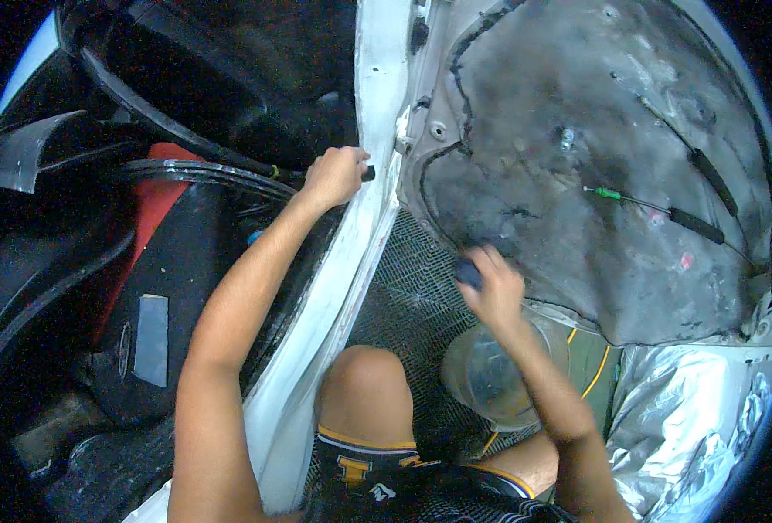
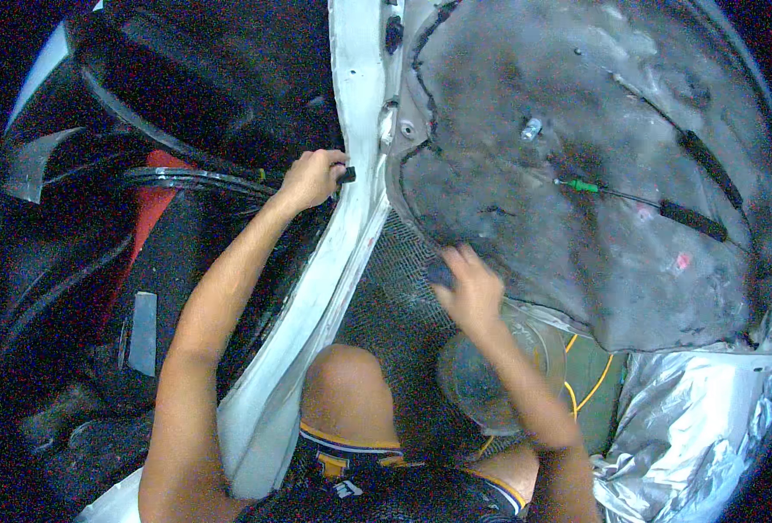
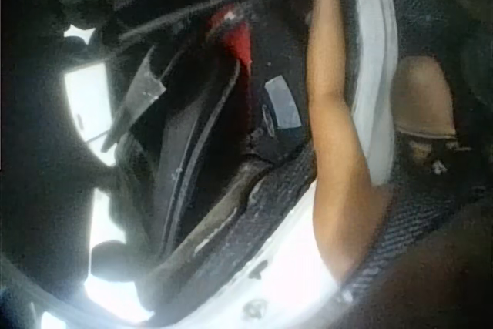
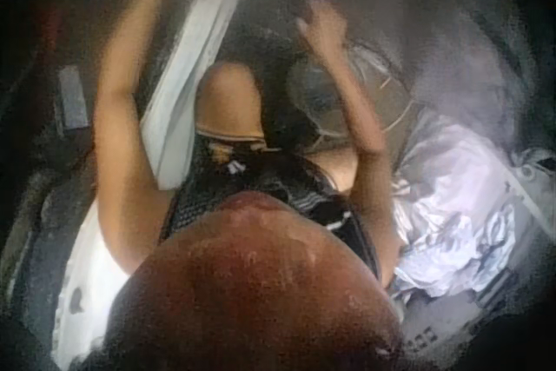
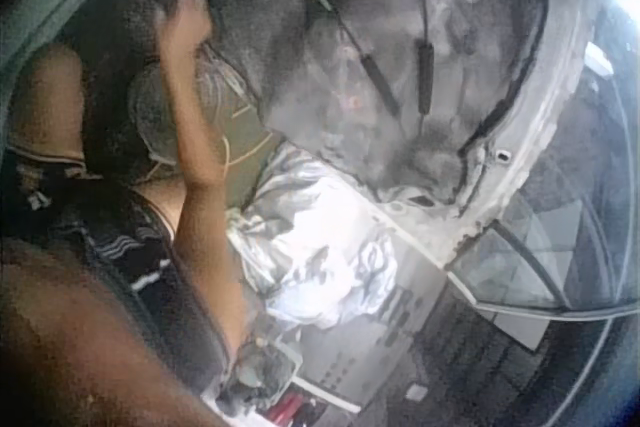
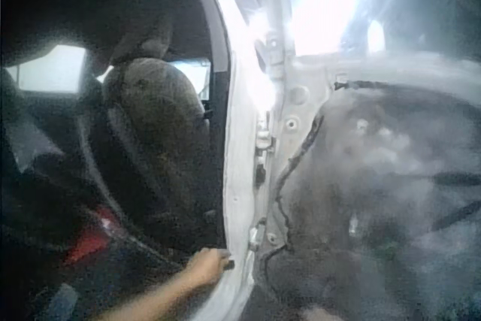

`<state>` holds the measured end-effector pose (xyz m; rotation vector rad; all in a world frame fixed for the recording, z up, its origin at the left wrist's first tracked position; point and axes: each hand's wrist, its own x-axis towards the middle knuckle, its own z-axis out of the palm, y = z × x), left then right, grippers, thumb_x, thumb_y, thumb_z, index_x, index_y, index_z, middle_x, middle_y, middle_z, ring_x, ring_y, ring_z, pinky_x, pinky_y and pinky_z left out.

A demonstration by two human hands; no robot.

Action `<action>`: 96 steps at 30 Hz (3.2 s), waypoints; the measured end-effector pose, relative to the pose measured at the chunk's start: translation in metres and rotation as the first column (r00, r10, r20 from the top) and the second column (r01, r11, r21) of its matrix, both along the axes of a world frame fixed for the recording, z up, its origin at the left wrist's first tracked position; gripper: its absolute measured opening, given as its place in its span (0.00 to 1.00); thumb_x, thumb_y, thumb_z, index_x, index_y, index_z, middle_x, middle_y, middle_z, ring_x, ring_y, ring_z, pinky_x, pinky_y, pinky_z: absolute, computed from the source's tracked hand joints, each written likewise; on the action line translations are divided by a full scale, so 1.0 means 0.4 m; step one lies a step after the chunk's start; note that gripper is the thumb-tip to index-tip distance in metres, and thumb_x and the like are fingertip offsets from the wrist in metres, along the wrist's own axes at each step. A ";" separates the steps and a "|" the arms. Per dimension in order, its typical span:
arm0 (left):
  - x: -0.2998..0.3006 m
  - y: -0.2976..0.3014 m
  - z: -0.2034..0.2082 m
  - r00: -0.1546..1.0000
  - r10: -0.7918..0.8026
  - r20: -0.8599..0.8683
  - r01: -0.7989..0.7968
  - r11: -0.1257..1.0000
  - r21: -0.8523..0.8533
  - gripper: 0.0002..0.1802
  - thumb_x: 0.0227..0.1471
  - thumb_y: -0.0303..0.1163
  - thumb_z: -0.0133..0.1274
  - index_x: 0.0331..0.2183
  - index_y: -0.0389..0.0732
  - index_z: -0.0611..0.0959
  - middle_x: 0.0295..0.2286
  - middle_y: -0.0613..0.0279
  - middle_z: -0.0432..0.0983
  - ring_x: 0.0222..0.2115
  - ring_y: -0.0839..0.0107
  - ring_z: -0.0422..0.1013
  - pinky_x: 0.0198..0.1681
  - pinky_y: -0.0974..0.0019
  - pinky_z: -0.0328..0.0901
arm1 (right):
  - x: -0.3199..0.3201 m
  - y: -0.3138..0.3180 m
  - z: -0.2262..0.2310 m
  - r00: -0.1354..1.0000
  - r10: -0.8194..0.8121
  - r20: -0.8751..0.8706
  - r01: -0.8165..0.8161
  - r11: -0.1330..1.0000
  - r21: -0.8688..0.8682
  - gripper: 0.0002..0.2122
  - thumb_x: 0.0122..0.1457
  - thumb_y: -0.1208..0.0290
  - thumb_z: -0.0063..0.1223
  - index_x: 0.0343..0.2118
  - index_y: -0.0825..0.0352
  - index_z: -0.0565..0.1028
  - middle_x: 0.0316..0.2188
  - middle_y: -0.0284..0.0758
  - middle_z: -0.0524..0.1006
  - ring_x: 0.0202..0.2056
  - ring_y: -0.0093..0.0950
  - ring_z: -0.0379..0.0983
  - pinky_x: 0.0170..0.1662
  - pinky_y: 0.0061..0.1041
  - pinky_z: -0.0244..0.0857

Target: The person cleans the interior of a white car using a dark cloth and a bucket of water. They wipe the door jambs, floor mats, and interior panels, repeatedly dipping the cloth into the bucket to rinse it.

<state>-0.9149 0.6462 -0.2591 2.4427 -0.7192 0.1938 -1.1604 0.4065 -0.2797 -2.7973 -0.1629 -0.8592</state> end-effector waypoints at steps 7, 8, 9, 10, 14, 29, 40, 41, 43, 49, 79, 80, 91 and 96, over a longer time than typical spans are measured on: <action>-0.033 0.006 -0.043 0.997 -0.023 -0.076 0.012 0.990 -0.141 0.07 0.50 0.26 0.57 0.34 0.35 0.81 0.23 0.53 0.79 0.27 0.64 0.78 0.35 0.59 0.70 | -0.357 -0.262 -0.421 0.771 -0.192 -0.607 0.628 0.068 0.775 0.28 0.50 0.52 0.67 0.44 0.72 0.76 0.31 0.35 0.81 0.33 0.31 0.76 0.39 0.31 0.70; -0.040 0.000 -0.038 0.986 -0.010 -0.166 -0.022 0.981 -0.192 0.06 0.50 0.25 0.57 0.32 0.34 0.80 0.23 0.53 0.78 0.26 0.64 0.78 0.34 0.59 0.70 | -0.366 -0.295 -0.471 0.684 -0.081 -0.725 0.722 -0.066 0.689 0.33 0.48 0.50 0.68 0.49 0.72 0.73 0.33 0.36 0.81 0.35 0.34 0.76 0.41 0.32 0.71; -0.050 -0.003 -0.034 0.967 0.003 -0.254 -0.066 0.969 -0.237 0.05 0.50 0.25 0.57 0.30 0.34 0.79 0.22 0.54 0.78 0.25 0.63 0.77 0.34 0.59 0.70 | -0.345 -0.312 -0.501 0.563 0.058 -0.824 0.819 0.095 0.566 0.31 0.49 0.50 0.66 0.50 0.69 0.73 0.35 0.37 0.80 0.35 0.32 0.76 0.41 0.33 0.71; -0.059 0.000 -0.036 0.939 0.013 -0.344 -0.115 0.954 -0.278 0.05 0.51 0.25 0.56 0.29 0.34 0.78 0.22 0.54 0.78 0.25 0.63 0.77 0.33 0.59 0.70 | -0.317 -0.323 -0.523 0.399 0.167 -0.901 0.859 0.275 0.432 0.30 0.51 0.51 0.65 0.51 0.66 0.73 0.37 0.37 0.79 0.36 0.31 0.75 0.40 0.34 0.72; -0.099 -0.051 -0.108 0.994 -0.025 -0.110 0.033 0.997 0.072 0.16 0.53 0.39 0.58 0.38 0.37 0.82 0.30 0.44 0.80 0.34 0.52 0.78 0.40 0.52 0.70 | -0.342 -0.344 -0.725 0.373 0.096 -0.923 0.627 0.707 0.327 0.30 0.51 0.51 0.63 0.52 0.66 0.72 0.41 0.39 0.78 0.37 0.32 0.76 0.38 0.36 0.73; -0.260 -0.028 -0.242 0.950 0.083 -0.302 -0.064 0.995 0.070 0.13 0.56 0.42 0.53 0.40 0.48 0.84 0.36 0.50 0.81 0.37 0.48 0.77 0.42 0.48 0.69 | -0.311 -0.262 -0.605 0.668 0.511 -0.541 0.744 -0.427 0.514 0.21 0.56 0.58 0.57 0.47 0.68 0.73 0.37 0.38 0.80 0.34 0.35 0.78 0.37 0.34 0.76; -0.301 -0.133 -0.404 0.868 -0.307 -0.391 0.243 0.948 -0.206 0.11 0.57 0.33 0.54 0.39 0.35 0.79 0.26 0.46 0.78 0.28 0.56 0.76 0.32 0.54 0.70 | -0.275 -0.120 -0.201 0.937 0.212 -0.278 0.341 -0.370 0.864 0.17 0.62 0.55 0.54 0.41 0.66 0.75 0.29 0.33 0.76 0.28 0.29 0.75 0.32 0.29 0.72; -0.314 -0.151 -0.392 0.836 -0.352 -0.421 0.252 0.928 -0.275 0.11 0.57 0.32 0.55 0.38 0.35 0.79 0.25 0.49 0.78 0.25 0.61 0.76 0.30 0.57 0.70 | -0.247 -0.115 -0.201 0.913 0.209 -0.350 0.402 -0.319 0.859 0.20 0.63 0.49 0.52 0.37 0.66 0.76 0.29 0.35 0.78 0.28 0.29 0.76 0.33 0.29 0.73; -0.327 -0.181 -0.373 0.656 -0.406 -0.637 0.063 0.870 -0.489 0.10 0.56 0.30 0.57 0.37 0.34 0.79 0.22 0.59 0.78 0.18 0.78 0.72 0.21 0.69 0.67 | -0.185 -0.106 -0.222 0.818 0.173 -0.549 0.525 0.164 0.835 0.15 0.61 0.59 0.56 0.39 0.68 0.80 0.31 0.34 0.80 0.32 0.25 0.76 0.42 0.26 0.69; -0.318 -0.171 -0.340 0.581 -0.497 -0.645 -0.040 0.774 -0.632 0.08 0.56 0.28 0.57 0.37 0.34 0.79 0.22 0.62 0.77 0.18 0.78 0.71 0.19 0.73 0.64 | -0.002 0.019 -0.249 0.854 0.314 -0.414 0.434 0.007 0.901 0.15 0.58 0.68 0.62 0.46 0.68 0.79 0.39 0.33 0.80 0.41 0.25 0.75 0.48 0.25 0.67; 0.208 -0.233 0.447 0.467 0.213 0.858 -0.192 0.972 -0.137 0.07 0.48 0.33 0.52 0.30 0.44 0.82 0.25 0.55 0.81 0.27 0.55 0.79 0.27 0.51 0.72 | -0.038 -0.134 -0.443 0.986 -0.139 -0.092 0.159 0.950 0.268 0.08 0.51 0.63 0.64 0.28 0.61 0.81 0.30 0.36 0.78 0.30 0.39 0.77 0.32 0.36 0.70; 0.208 -0.240 0.450 0.460 0.188 0.868 -0.159 0.979 -0.128 0.07 0.47 0.31 0.51 0.30 0.43 0.82 0.25 0.55 0.81 0.27 0.56 0.80 0.28 0.51 0.72 | -0.033 -0.142 -0.448 0.986 -0.147 -0.081 0.163 0.948 0.274 0.08 0.51 0.63 0.64 0.28 0.61 0.81 0.29 0.36 0.78 0.29 0.39 0.77 0.32 0.35 0.70; 0.170 -0.245 0.465 0.507 0.180 0.843 -0.294 0.956 -0.028 0.07 0.46 0.31 0.53 0.26 0.43 0.84 0.25 0.54 0.82 0.26 0.58 0.80 0.27 0.55 0.73 | -0.042 -0.154 -0.436 0.985 -0.152 -0.077 0.167 0.949 0.268 0.06 0.51 0.66 0.64 0.29 0.60 0.81 0.28 0.35 0.78 0.29 0.38 0.76 0.32 0.35 0.70; 0.186 -0.263 0.447 0.445 0.247 0.861 -0.205 0.964 -0.170 0.07 0.44 0.29 0.54 0.28 0.41 0.85 0.24 0.54 0.81 0.26 0.56 0.80 0.28 0.53 0.73 | -0.046 -0.168 -0.447 0.995 -0.101 -0.015 0.101 0.952 0.289 0.05 0.51 0.67 0.64 0.29 0.60 0.81 0.29 0.34 0.78 0.30 0.37 0.77 0.33 0.34 0.70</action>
